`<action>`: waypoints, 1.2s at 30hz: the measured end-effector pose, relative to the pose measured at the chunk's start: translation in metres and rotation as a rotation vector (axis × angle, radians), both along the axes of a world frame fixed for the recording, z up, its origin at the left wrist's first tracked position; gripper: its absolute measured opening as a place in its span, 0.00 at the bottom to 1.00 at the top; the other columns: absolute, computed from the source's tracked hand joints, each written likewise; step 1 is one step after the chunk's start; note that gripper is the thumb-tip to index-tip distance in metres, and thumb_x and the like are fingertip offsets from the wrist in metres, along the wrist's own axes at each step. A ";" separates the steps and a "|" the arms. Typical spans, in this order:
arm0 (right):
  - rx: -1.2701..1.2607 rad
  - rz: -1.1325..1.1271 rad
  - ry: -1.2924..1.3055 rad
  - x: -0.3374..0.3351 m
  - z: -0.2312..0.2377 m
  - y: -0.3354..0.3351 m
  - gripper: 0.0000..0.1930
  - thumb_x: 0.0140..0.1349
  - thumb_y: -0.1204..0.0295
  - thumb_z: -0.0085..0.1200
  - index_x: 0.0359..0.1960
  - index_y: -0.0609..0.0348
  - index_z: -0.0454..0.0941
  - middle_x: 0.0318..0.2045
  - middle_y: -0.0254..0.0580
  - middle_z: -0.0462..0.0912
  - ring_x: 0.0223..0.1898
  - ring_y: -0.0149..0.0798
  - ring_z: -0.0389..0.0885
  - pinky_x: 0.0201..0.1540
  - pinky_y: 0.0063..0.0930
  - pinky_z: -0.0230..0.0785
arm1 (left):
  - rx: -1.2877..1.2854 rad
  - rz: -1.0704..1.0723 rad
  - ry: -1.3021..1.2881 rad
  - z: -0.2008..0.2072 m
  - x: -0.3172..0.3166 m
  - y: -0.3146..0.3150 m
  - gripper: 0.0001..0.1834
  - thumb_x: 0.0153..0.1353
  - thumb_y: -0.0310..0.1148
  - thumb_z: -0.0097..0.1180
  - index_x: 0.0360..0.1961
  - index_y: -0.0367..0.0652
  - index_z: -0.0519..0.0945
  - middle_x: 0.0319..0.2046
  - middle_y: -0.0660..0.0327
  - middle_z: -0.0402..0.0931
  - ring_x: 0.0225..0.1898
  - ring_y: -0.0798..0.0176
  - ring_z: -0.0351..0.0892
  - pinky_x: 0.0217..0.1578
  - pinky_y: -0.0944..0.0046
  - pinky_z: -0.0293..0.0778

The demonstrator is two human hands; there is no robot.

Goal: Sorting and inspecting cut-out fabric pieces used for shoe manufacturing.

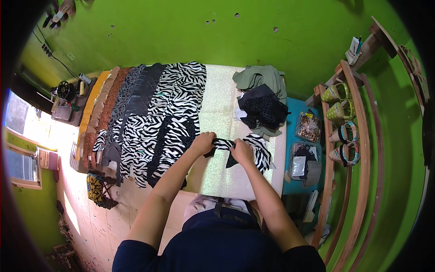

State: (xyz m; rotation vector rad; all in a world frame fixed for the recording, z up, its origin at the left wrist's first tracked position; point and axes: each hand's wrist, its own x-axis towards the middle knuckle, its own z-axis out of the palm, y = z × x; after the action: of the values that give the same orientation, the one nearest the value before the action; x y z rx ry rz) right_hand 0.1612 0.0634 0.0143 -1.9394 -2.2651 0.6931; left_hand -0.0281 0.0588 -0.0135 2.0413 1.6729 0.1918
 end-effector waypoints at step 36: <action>-0.161 0.212 0.623 -0.120 -0.021 -0.123 0.18 0.56 0.61 0.52 0.43 0.59 0.69 0.36 0.51 0.78 0.39 0.53 0.76 0.39 0.38 0.68 | 0.063 0.718 -0.413 0.048 -0.126 -0.196 0.20 0.52 0.30 0.57 0.46 0.40 0.67 0.33 0.47 0.75 0.38 0.49 0.76 0.38 0.60 0.71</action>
State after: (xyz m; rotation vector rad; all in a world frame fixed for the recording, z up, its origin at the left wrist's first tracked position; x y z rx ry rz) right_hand 0.0412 -0.0597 -0.0067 -1.2771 -2.0597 1.3186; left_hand -0.1543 -0.1372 0.0342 1.2318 2.0447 0.8463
